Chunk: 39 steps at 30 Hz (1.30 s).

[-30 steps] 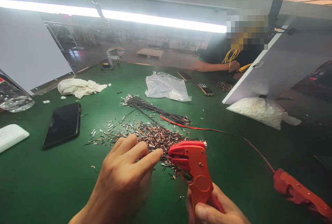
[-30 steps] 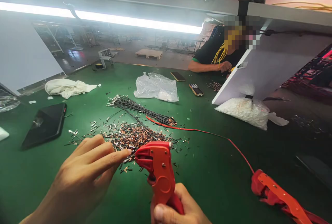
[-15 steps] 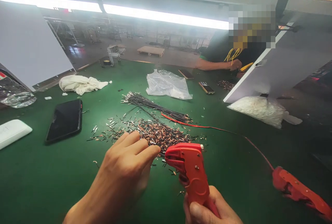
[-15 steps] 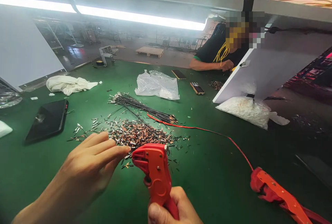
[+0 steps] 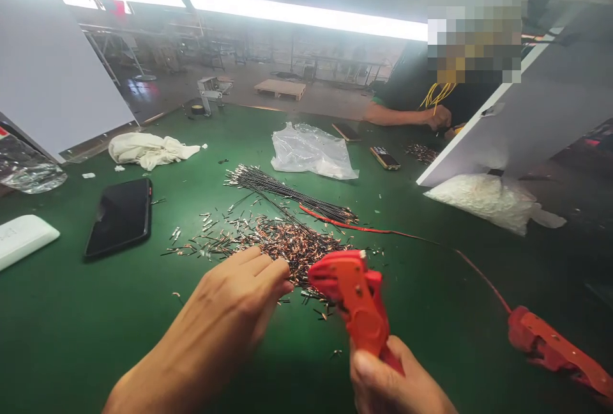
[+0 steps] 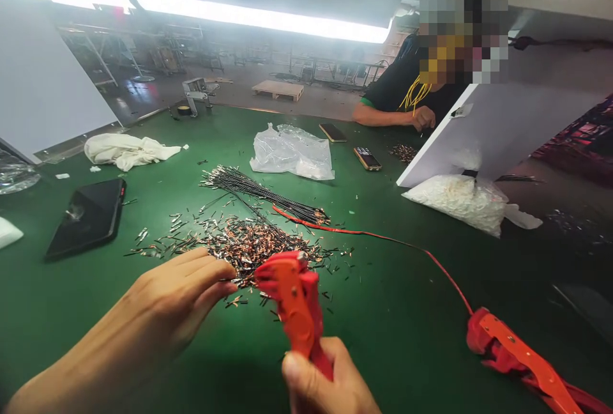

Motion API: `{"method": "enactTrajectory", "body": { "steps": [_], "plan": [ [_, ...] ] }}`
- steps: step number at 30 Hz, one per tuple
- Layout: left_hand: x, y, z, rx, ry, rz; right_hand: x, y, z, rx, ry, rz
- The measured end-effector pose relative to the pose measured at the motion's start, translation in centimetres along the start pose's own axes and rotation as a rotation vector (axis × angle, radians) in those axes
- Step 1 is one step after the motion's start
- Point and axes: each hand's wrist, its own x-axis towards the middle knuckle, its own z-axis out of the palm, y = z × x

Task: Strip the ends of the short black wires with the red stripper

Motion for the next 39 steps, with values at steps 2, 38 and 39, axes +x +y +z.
{"method": "enactTrajectory", "body": {
  "steps": [2, 38, 39],
  "plan": [
    [0.1, 0.1, 0.1, 0.011, -0.046, -0.018, 0.4, 0.1, -0.5, 0.142, -0.036, 0.029],
    [-0.1, 1.3, 4.1, 0.014, 0.031, 0.193, 1.3, -1.9, -0.2, 0.352, -0.092, -0.47],
    [-0.2, 1.5, 4.3, -0.018, 0.011, 0.145, 1.3, -1.7, -0.2, 0.337, -0.116, -0.479]
  ]
}}
